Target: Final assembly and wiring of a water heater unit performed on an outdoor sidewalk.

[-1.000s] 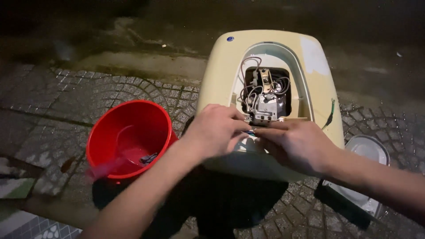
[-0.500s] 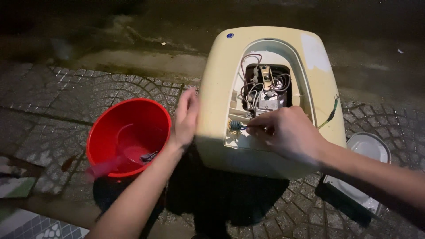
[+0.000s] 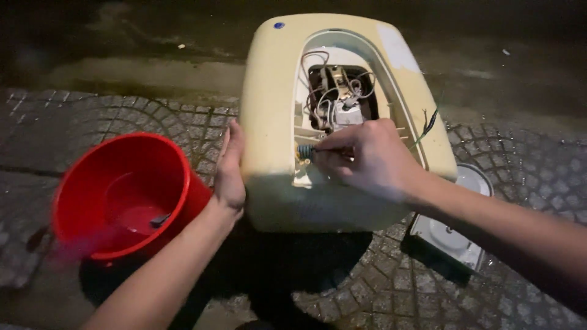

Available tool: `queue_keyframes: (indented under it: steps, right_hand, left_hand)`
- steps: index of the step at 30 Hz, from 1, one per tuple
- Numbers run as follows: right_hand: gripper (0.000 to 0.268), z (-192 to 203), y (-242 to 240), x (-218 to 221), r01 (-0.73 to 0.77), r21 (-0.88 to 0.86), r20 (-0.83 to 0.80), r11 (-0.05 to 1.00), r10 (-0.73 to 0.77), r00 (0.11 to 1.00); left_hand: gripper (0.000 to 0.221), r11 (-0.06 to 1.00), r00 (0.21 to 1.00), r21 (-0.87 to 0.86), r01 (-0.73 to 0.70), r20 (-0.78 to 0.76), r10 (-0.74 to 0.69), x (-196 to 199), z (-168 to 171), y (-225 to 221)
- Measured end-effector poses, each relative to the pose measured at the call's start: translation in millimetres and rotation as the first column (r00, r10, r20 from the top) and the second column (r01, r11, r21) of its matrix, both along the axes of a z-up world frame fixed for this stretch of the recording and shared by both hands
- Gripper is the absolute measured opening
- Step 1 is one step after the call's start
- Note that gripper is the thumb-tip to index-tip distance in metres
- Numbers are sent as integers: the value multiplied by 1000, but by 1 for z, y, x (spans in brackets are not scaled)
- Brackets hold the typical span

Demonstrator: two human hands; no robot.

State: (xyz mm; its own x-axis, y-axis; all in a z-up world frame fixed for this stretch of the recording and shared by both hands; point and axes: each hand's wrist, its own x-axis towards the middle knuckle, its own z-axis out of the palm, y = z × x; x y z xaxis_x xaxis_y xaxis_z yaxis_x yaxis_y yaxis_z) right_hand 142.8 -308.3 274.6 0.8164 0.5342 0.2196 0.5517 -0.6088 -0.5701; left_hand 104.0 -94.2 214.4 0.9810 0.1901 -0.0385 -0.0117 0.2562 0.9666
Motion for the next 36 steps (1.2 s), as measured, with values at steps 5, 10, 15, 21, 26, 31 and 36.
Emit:
queue_keyframes:
  steps: [5,10,15,21,26,31,36]
  right_hand:
    - [17,-3,-16,-4,-77,-27,66,997,78,995]
    - [21,20,-17,-3,-202,-188,13,961,209,978]
    - [30,38,-13,-6,-207,-317,-134,926,172,976]
    - [21,21,2,-19,-119,-307,-99,944,93,991]
    - [16,7,1,-32,-59,-256,-24,965,55,998]
    - [23,43,-22,17,-74,-335,-99,939,43,994]
    - [34,96,-58,68,304,-389,-204,870,-403,892]
  left_hand:
    - [88,976,980,183,-116,-137,142,-7,-8,-9]
    - [89,986,988,130,-107,-98,121,-9,-2,-14]
    - [89,994,993,87,-68,-94,76,-21,24,-18]
    - [92,1000,989,-7,-1,-149,0,-24,-18,10]
    - [83,994,991,88,69,-123,-58,-28,-6,11]
    - [87,908,997,413,70,-47,-56,1,2,30]
    - [63,712,982,688,-138,191,6,53,48,31]
